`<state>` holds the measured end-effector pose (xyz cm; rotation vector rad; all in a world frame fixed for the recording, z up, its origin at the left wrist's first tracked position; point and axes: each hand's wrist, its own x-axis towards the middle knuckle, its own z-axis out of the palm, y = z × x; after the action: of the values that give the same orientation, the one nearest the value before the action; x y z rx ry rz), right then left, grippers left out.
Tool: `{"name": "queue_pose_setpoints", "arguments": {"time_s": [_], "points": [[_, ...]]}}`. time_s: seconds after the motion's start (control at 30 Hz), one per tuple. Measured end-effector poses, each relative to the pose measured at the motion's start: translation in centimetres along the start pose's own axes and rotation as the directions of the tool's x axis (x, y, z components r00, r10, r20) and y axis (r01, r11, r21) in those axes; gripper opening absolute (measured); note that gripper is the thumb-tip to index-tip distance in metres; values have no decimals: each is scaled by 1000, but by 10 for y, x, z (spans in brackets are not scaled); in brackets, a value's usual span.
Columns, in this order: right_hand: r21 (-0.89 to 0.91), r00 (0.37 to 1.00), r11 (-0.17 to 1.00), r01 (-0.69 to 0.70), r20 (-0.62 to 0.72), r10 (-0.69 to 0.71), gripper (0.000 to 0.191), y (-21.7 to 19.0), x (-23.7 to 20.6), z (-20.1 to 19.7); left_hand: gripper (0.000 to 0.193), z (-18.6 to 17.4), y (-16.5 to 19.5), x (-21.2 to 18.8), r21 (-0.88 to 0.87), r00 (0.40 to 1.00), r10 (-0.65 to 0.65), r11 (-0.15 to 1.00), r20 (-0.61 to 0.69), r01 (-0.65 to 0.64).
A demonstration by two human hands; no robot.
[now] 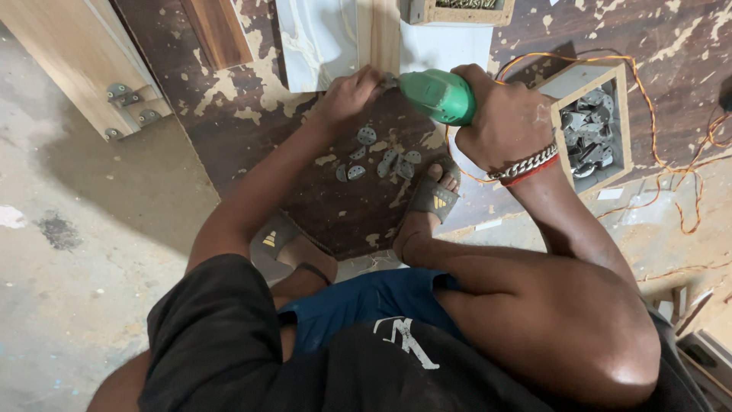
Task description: The person uses a green corded drill to drive screws into a wooden frame, securing a thin wooden strip to a white panel. The person repeatedly positions the drill, drives screws, and repositions the strip along the frame.
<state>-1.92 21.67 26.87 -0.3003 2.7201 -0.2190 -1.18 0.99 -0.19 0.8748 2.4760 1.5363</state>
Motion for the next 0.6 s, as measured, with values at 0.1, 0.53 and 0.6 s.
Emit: {"name": "queue_pose_setpoints", "arguments": {"time_s": [0.1, 0.53, 0.6], "points": [[-19, 1000, 1000, 1, 10, -1, 52, -2, 0, -1, 15, -8, 3, 1, 18, 1000, -19, 1000, 24, 19], [-149, 988, 977, 156, 24, -154, 59, 3, 8, 0, 20, -20, 8, 11, -24, 997, 48, 999, 55, -47], [-181, 990, 973, 142, 29, -139, 56, 5, 11, 2, 19, -24, 11, 12, -38, 997, 54, 998, 55, -52]]}}
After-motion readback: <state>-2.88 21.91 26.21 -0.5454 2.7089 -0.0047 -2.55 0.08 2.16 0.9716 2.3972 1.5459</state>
